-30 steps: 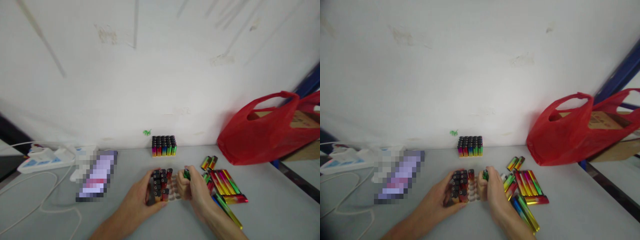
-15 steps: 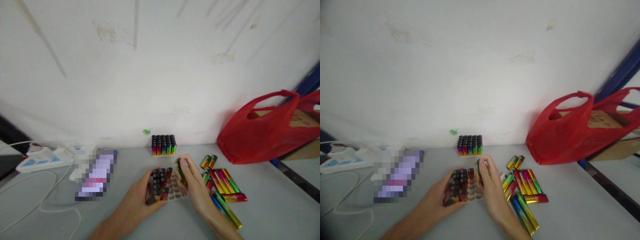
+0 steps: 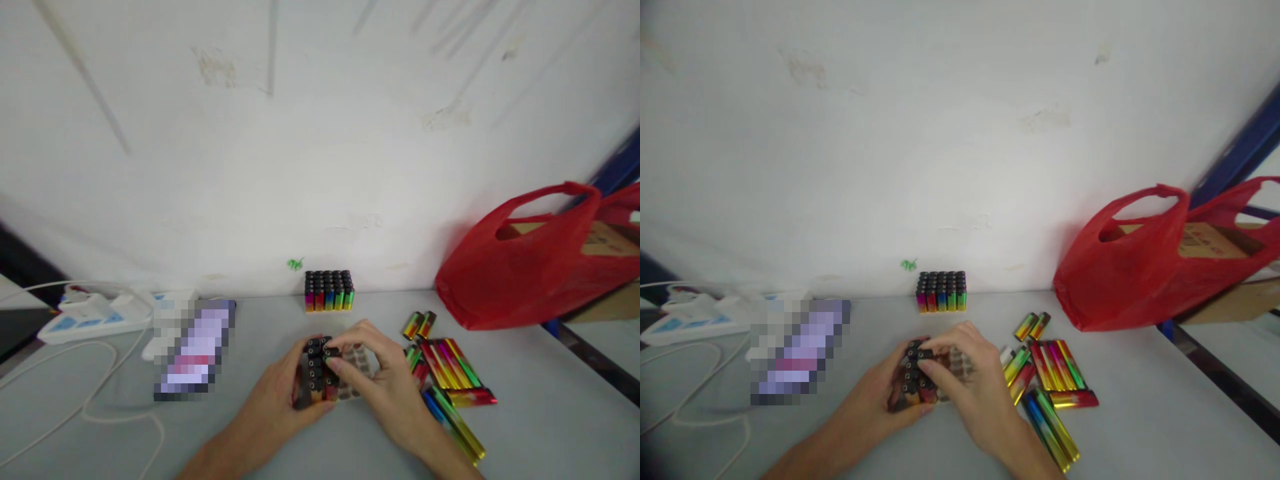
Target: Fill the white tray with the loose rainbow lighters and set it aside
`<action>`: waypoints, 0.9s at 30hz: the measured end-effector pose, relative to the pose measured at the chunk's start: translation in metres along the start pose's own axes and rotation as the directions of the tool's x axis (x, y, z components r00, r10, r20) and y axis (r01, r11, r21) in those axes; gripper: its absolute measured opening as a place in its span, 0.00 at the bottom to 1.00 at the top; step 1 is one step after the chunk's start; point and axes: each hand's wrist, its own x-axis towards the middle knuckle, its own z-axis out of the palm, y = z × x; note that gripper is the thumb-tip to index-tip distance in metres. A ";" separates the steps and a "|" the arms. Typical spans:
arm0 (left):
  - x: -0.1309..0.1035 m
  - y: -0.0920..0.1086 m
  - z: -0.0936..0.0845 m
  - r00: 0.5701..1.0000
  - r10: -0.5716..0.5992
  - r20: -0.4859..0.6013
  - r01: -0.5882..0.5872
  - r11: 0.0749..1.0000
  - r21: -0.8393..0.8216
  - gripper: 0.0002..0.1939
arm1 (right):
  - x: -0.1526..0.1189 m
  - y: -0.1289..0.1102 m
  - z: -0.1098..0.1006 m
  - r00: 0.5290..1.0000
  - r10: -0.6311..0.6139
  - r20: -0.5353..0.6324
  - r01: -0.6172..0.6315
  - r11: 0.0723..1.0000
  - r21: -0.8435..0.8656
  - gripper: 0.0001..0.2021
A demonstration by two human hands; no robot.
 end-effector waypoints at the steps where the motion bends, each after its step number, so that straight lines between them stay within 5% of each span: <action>1: 0.000 -0.001 0.000 1.000 0.014 -0.001 -0.014 1.000 -0.005 0.36 | -0.001 0.000 0.000 1.000 -0.013 0.022 0.013 1.000 -0.029 0.03; 6: 0.000 -0.007 -0.001 0.997 0.077 -0.027 -0.077 0.997 0.008 0.37 | -0.003 -0.001 0.003 0.991 -0.069 0.119 0.076 0.995 -0.059 0.06; 27: 0.000 -0.004 0.001 1.000 0.018 0.012 -0.017 0.999 -0.034 0.36 | 0.002 -0.001 -0.009 0.978 -0.111 0.179 0.128 0.988 -0.087 0.06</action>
